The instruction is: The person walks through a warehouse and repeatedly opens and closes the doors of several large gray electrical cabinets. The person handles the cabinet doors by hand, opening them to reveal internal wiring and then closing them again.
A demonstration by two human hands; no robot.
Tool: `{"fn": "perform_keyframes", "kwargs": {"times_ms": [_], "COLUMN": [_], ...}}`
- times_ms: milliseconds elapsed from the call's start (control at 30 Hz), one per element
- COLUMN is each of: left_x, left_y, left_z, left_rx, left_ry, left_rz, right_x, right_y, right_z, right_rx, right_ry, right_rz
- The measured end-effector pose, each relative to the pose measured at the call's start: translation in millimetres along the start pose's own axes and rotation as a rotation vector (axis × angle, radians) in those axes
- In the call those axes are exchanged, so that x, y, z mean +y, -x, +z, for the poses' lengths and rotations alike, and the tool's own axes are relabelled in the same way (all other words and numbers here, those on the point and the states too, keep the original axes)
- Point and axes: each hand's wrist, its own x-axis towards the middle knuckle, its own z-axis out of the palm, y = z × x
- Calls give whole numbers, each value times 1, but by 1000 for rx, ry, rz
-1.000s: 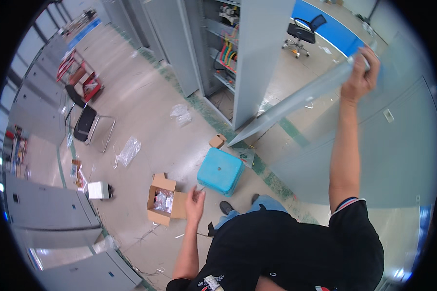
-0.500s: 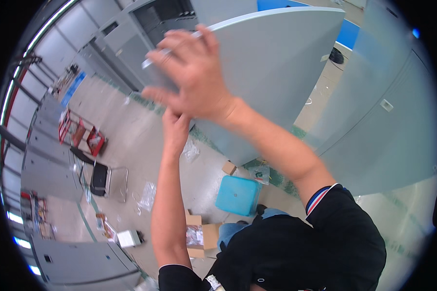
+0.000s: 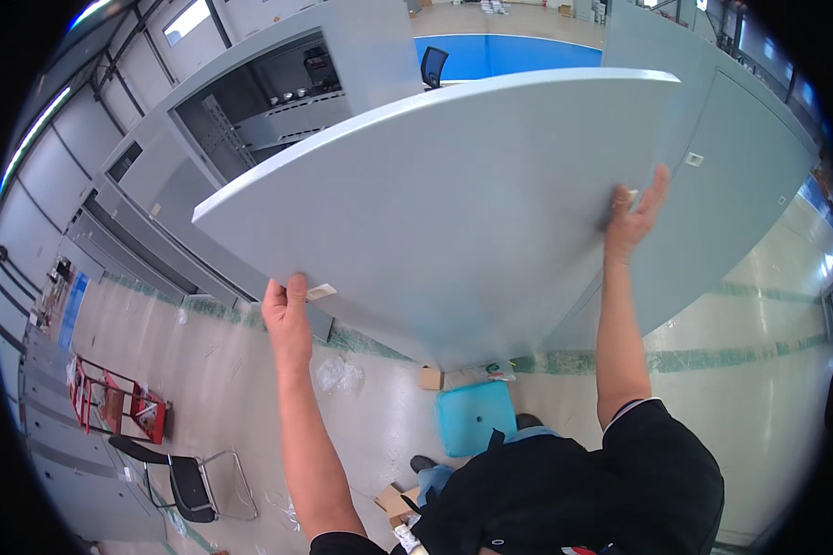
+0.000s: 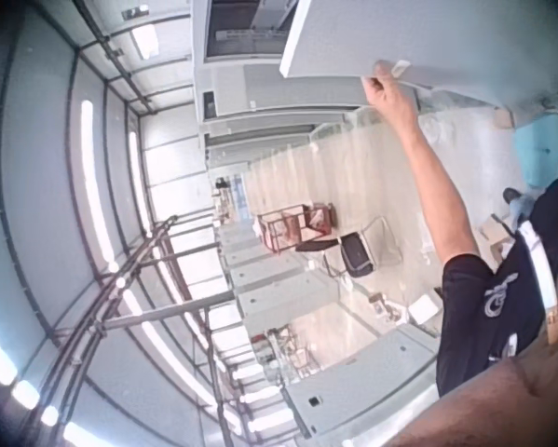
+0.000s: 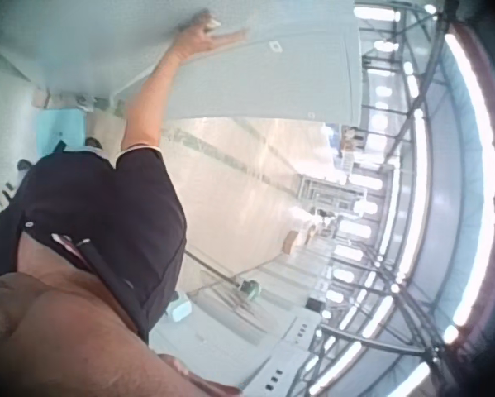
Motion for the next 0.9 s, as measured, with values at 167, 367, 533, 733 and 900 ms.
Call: {"fn": "perform_keyframes", "kwargs": {"times_ms": [167, 367, 533, 733, 900], "left_x": [-32, -69, -99, -125, -182], "left_y": [-12, -3, 28, 62, 102], "left_z": [-78, -172, -229, -267, -317], "left_rx": [9, 227, 292, 331, 338], "left_ry": [87, 247, 374, 492, 562], "left_rz": [-43, -199, -299, -370, -480], "right_x": [20, -79, -112, -143, -189], "right_y": [48, 123, 177, 220, 259], "right_z": [-33, 7, 26, 42, 83], "right_rx": [-342, -513, -511, -685, -734], "right_ry": [76, 74, -54, -115, -156], "right_rz": [315, 390, 399, 298, 327]}}
